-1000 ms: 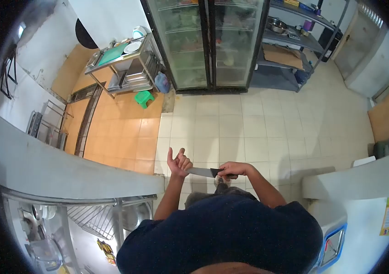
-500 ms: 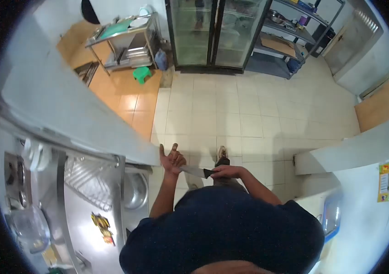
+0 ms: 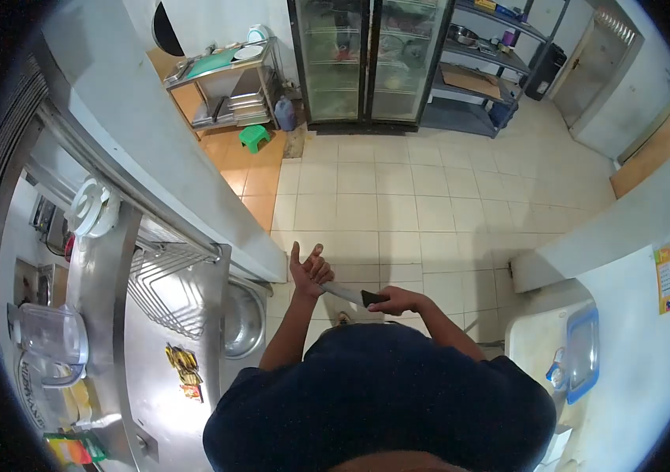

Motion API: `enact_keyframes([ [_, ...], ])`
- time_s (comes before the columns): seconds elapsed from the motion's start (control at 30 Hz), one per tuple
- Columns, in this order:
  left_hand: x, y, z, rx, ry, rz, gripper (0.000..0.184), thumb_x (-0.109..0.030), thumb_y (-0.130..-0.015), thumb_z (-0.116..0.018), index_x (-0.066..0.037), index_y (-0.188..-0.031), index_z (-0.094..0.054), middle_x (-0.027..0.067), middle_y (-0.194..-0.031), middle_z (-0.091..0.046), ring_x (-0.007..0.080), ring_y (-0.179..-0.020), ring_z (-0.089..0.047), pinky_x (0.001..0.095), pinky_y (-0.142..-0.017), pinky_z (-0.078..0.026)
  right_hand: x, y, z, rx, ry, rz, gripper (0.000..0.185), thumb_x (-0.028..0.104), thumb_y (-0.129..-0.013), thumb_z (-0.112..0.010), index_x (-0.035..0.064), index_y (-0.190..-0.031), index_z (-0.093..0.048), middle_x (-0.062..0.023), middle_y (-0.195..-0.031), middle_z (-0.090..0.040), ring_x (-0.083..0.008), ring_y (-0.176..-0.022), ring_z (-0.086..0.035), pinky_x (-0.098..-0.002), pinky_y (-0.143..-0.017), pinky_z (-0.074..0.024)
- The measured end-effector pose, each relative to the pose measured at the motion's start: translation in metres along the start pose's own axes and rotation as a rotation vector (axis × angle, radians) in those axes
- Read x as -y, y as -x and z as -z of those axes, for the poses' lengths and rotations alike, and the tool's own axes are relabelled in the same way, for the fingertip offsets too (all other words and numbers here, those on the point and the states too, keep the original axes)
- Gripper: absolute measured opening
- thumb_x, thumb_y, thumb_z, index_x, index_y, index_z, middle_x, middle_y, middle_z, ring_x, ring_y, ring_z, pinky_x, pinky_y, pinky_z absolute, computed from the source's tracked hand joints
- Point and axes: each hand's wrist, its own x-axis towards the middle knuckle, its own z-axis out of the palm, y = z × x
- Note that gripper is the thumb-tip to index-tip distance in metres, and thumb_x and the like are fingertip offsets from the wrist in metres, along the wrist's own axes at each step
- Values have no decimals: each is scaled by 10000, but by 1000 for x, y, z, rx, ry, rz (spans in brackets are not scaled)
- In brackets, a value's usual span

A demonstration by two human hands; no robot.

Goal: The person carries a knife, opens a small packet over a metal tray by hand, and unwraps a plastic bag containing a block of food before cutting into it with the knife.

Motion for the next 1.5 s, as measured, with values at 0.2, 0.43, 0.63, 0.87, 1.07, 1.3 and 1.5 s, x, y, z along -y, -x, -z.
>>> enact_keyframes([
  [0.2,57,9,-6,-197,-10,-26,663,-646,-969,-334,-64,-999,-651,-9,-411,-259,126,-354,-236,280,-391,-215,-37,22,-25,-552,491,-88,480,512,-729,-723,97,-969,-738,-149,-906,-715,-347,-881,-679,-449,-774,-539],
  [0.43,104,9,-18,-313,-57,41,576,-589,-983,-373,-80,-936,-638,-19,-405,-245,124,-339,-196,295,-382,-202,-74,57,-48,-540,410,-179,405,451,-759,-699,135,-1012,-728,-130,-1002,-707,-316,-998,-666,-474,-847,-536],
  [0.63,109,17,1,-332,-107,-36,400,-416,-982,-423,-106,-847,-638,-12,-407,-256,122,-346,-238,281,-375,-229,-79,63,-37,-606,536,-100,394,423,-761,-689,152,-1043,-728,-111,-1052,-704,-313,-1030,-649,-455,-885,-524],
  [0.87,73,30,1,-233,-7,29,404,-328,-973,-433,-166,-628,-565,-2,-416,-266,139,-370,-263,288,-398,-235,-43,48,-50,-644,495,-40,366,404,-736,-716,142,-990,-745,-116,-954,-718,-329,-925,-672,-457,-796,-538],
  [1.07,18,26,-8,-274,-117,171,508,-381,-959,-462,-186,-504,-349,-7,-418,-253,146,-388,-272,305,-407,-225,-31,4,-88,-734,349,-37,336,362,-732,-719,109,-951,-746,-145,-886,-717,-341,-866,-682,-439,-759,-536],
  [1.3,-26,14,12,-286,-85,370,459,-464,-969,-429,-139,-645,-449,-15,-413,-243,137,-373,-250,302,-402,-219,-17,-33,-130,-901,249,-79,375,395,-736,-696,65,-909,-732,-177,-878,-709,-359,-847,-681,-455,-742,-525],
  [1.5,6,-18,1,-277,-28,587,506,-477,-1008,-356,-47,-915,-605,-12,-403,-244,128,-340,-214,296,-376,-219,-21,-9,-153,-960,70,-161,393,414,-763,-684,42,-889,-717,-207,-890,-697,-373,-858,-678,-468,-738,-518],
])
